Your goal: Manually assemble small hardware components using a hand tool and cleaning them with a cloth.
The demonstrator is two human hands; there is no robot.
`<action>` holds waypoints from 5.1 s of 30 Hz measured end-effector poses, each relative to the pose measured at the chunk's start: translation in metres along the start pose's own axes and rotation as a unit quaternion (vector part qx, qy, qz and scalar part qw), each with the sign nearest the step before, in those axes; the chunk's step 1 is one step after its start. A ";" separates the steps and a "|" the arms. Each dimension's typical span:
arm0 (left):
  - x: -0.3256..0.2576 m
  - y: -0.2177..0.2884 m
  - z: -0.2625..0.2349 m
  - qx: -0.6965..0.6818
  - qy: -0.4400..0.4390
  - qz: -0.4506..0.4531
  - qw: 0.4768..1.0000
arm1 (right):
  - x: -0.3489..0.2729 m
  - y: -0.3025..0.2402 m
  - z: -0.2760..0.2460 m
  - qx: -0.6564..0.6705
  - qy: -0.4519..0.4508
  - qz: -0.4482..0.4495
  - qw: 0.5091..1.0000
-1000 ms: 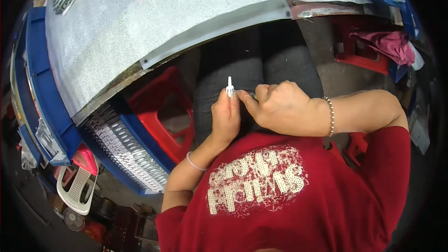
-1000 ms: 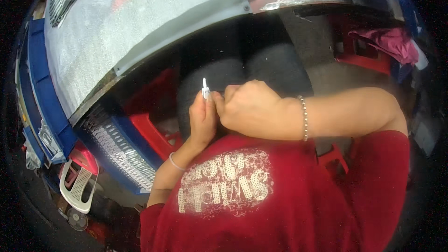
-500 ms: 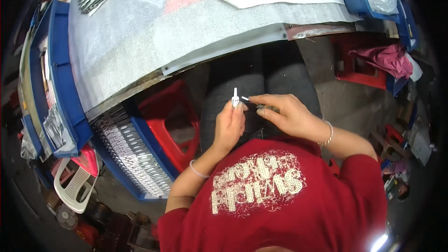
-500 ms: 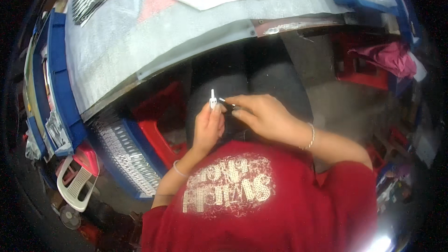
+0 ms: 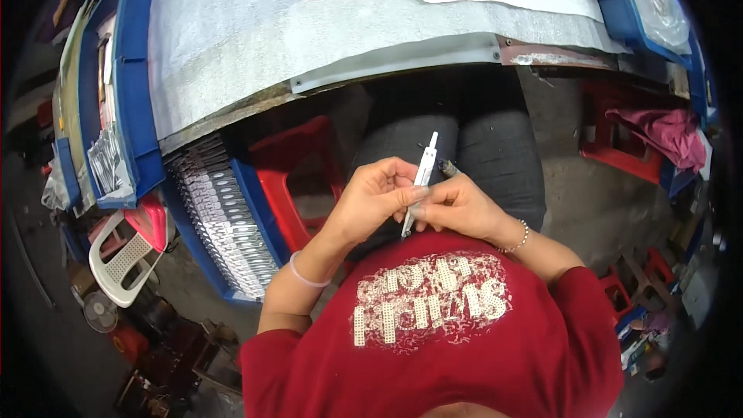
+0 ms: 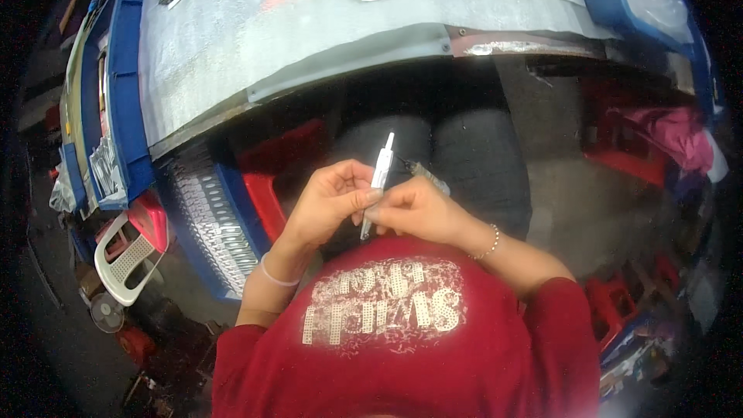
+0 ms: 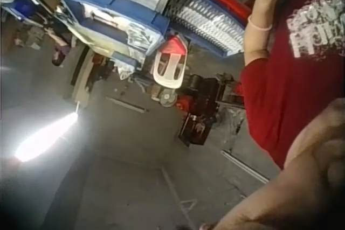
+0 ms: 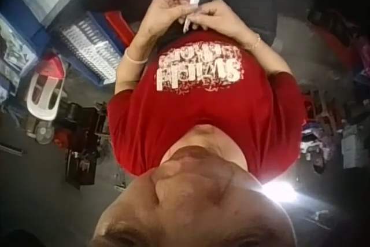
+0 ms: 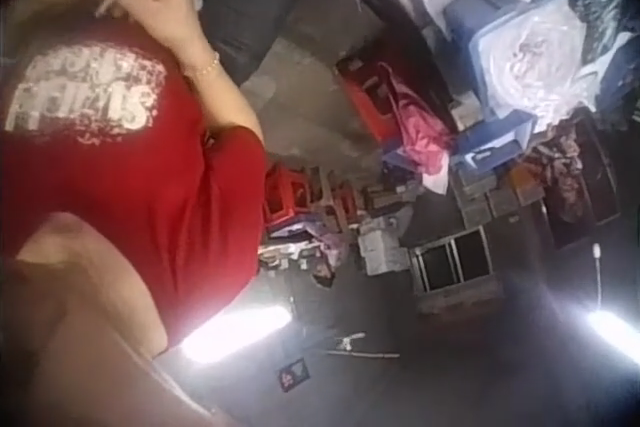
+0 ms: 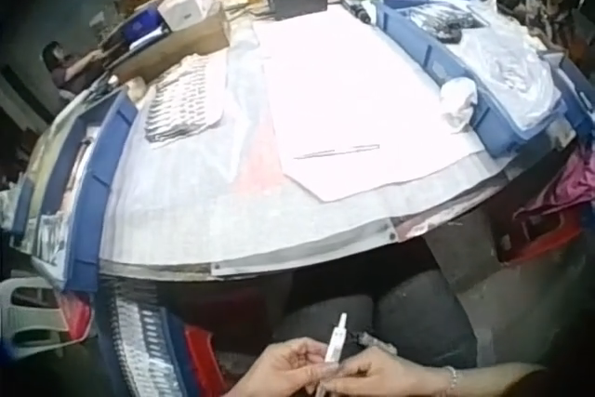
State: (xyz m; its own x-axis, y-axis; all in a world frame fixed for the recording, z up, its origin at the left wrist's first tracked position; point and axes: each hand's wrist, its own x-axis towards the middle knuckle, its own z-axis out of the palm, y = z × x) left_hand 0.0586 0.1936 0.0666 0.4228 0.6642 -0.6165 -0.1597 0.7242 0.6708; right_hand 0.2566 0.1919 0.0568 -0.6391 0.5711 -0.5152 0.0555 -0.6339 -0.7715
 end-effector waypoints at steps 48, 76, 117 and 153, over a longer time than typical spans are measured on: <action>-0.001 -0.005 -0.004 0.290 0.055 0.186 0.937 | 0.018 -0.010 0.010 -0.012 0.021 0.127 0.992; 0.001 0.000 -0.016 0.302 0.083 0.216 0.925 | 0.038 -0.004 0.011 0.020 0.028 0.121 0.992; -0.015 0.003 -0.038 0.310 -0.036 0.158 0.937 | 0.035 -0.019 0.018 -0.010 -0.074 0.168 0.983; 0.013 -0.034 0.003 -0.073 0.058 -0.078 0.993 | -0.038 -0.048 -0.012 -0.474 0.107 -0.134 0.863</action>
State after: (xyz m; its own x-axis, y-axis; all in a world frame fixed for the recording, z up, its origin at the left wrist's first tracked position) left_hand 0.0725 0.1774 0.0372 0.3486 0.5530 -0.7568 -0.2315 0.8332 0.5022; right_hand 0.2870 0.2067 0.1088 -0.5757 0.7786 -0.2498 0.5962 0.1906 -0.7799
